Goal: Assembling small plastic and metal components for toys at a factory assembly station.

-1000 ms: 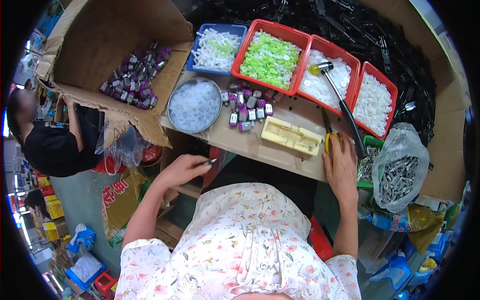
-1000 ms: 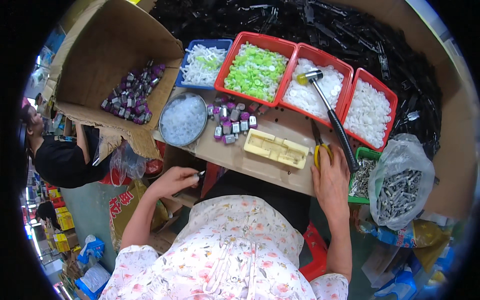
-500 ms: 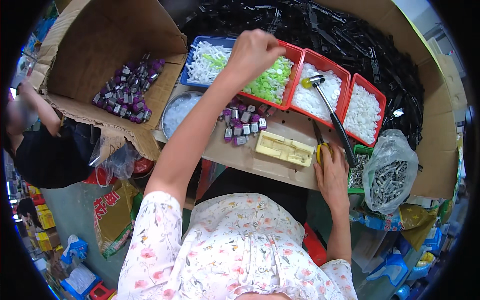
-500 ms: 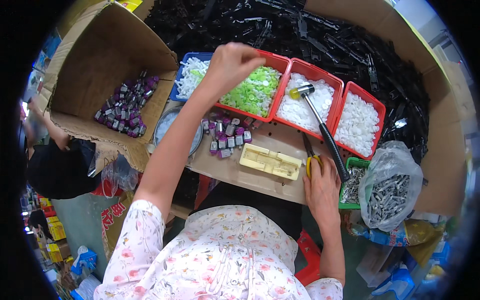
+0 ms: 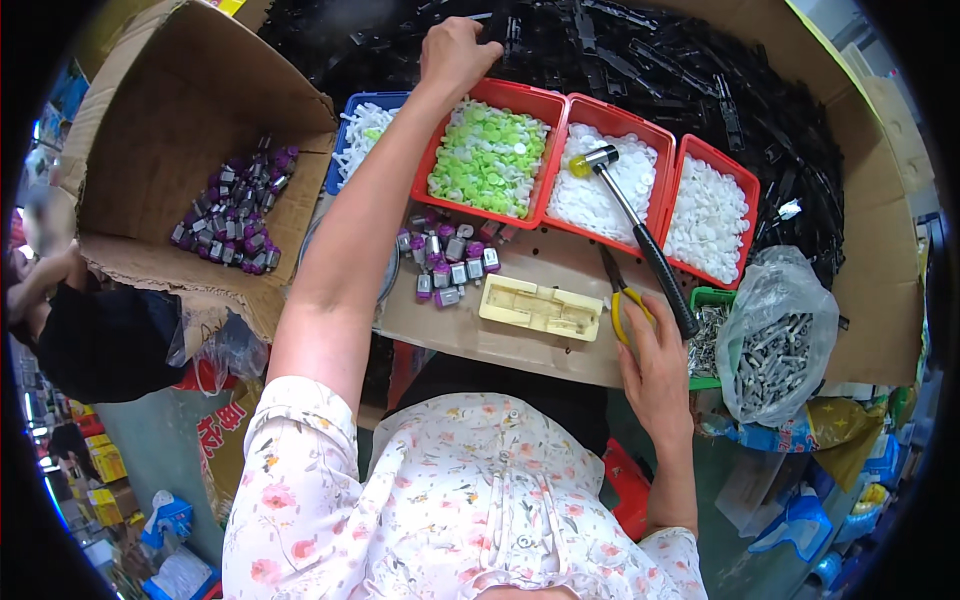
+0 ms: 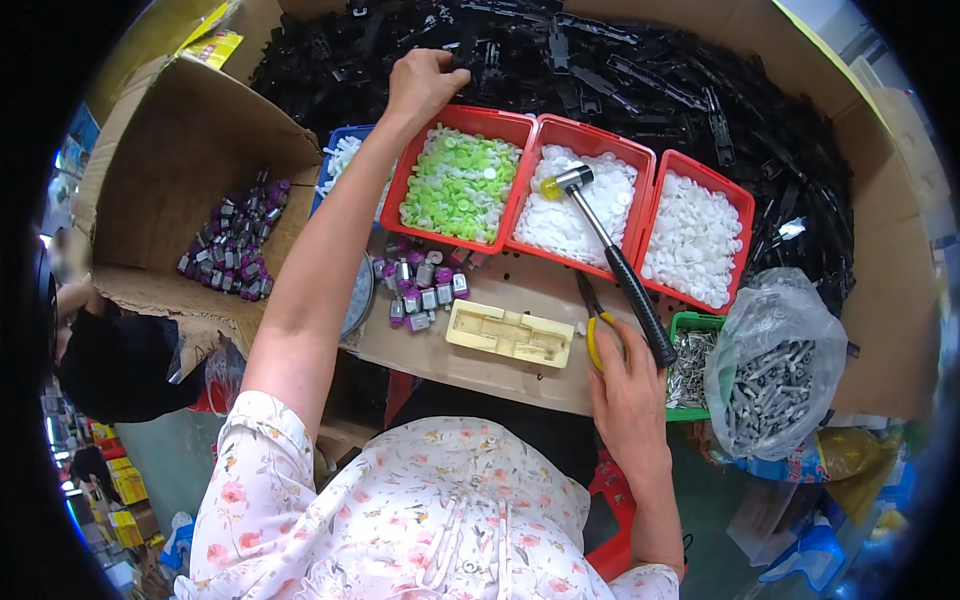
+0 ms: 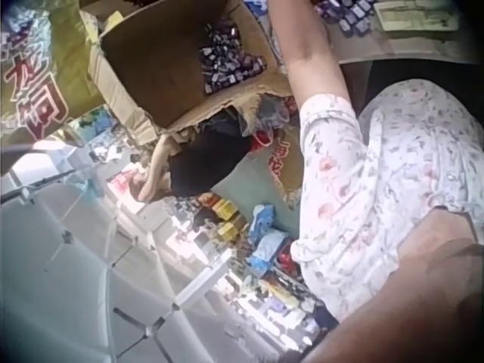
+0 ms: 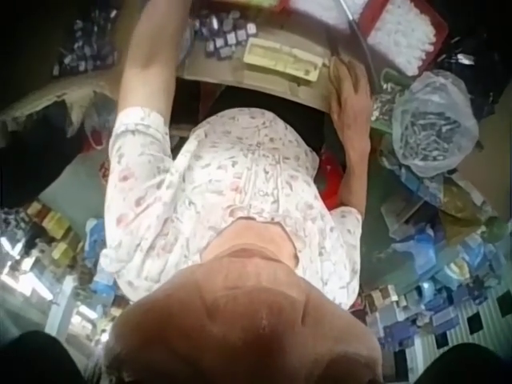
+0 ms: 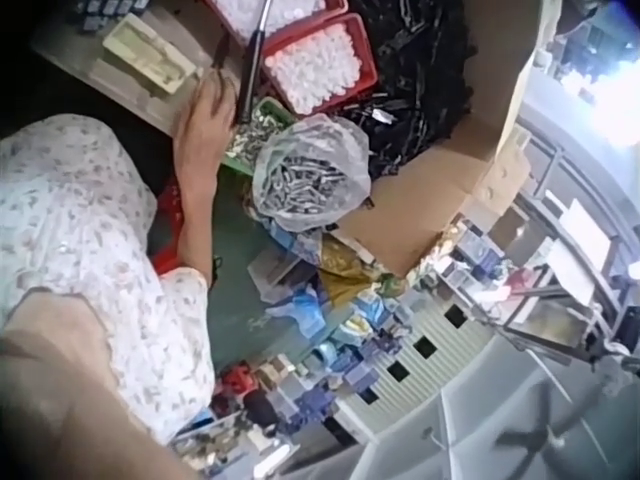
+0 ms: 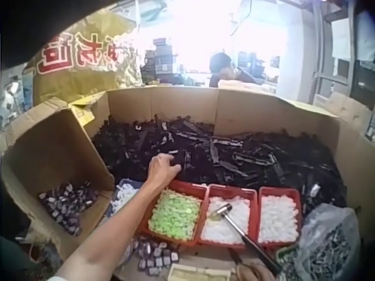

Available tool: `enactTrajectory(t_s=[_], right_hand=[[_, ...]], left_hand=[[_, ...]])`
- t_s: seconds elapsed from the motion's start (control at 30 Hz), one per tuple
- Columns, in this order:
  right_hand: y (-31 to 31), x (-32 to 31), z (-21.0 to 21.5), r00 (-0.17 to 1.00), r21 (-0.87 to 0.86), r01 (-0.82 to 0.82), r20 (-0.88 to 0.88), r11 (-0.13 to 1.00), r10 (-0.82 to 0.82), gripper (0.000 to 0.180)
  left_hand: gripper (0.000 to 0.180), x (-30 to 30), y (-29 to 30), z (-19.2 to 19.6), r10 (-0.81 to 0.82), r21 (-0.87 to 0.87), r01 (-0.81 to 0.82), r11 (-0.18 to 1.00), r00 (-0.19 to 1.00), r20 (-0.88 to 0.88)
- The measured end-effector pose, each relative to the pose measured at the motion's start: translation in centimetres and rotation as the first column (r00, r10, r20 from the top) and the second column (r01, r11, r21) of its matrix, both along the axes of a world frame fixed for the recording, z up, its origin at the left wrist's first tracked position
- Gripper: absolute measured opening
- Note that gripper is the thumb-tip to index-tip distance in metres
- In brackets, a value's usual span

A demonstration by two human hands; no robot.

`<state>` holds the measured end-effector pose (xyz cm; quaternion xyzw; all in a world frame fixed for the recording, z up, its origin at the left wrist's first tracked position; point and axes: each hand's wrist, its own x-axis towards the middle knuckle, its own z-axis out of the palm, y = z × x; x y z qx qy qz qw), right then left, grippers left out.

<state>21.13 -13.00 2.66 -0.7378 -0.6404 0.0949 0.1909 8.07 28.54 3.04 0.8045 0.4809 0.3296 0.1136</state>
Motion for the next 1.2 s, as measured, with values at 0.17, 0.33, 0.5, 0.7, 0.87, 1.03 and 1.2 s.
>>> enactTrajectory(t_s=[0.17,0.33,0.5,0.7,0.87,1.03,1.2], right_hand=[[1.2,-0.2,0.7,0.998,0.166,-0.030,-0.042,0.986,0.038,0.047],[3.8,-1.9,2.7,0.994,0.352,-0.105,0.047,0.930,0.095,0.040],[4.5,-3.1,3.8,0.985,0.399,-0.168,0.099,0.901,0.140,0.039],[6.4,-3.1,4.4,0.983,0.502,-0.160,0.161,0.850,0.090,0.040],[6.5,-2.8,2.1,0.917,0.432,-0.264,0.390,0.863,0.085,0.041],[4.9,-2.4,-1.2,0.919,0.366,-0.306,0.355,0.879,0.172,0.033],[3.8,-2.5,-2.6,0.937,0.225,-0.294,0.261,0.929,0.233,0.027]], left_hand=[[0.021,-2.2,-2.7,0.8,-0.309,0.222,0.279,0.934,0.944,0.116],[0.018,-4.3,-1.2,-0.2,-0.356,0.345,0.276,0.897,0.914,0.194],[0.023,-4.5,-2.9,0.5,-0.305,0.374,0.239,0.896,0.944,0.128],[0.034,-4.8,-12.5,6.1,-0.635,-0.183,0.649,0.739,0.761,0.133],[0.040,-4.2,-16.9,3.8,-0.755,-0.530,0.760,0.375,0.582,0.301],[0.038,-4.3,-19.8,0.4,-0.754,-0.549,0.750,0.368,0.587,0.297],[0.029,-6.4,-22.0,-1.9,-0.654,-0.162,0.692,0.703,0.719,0.233]])
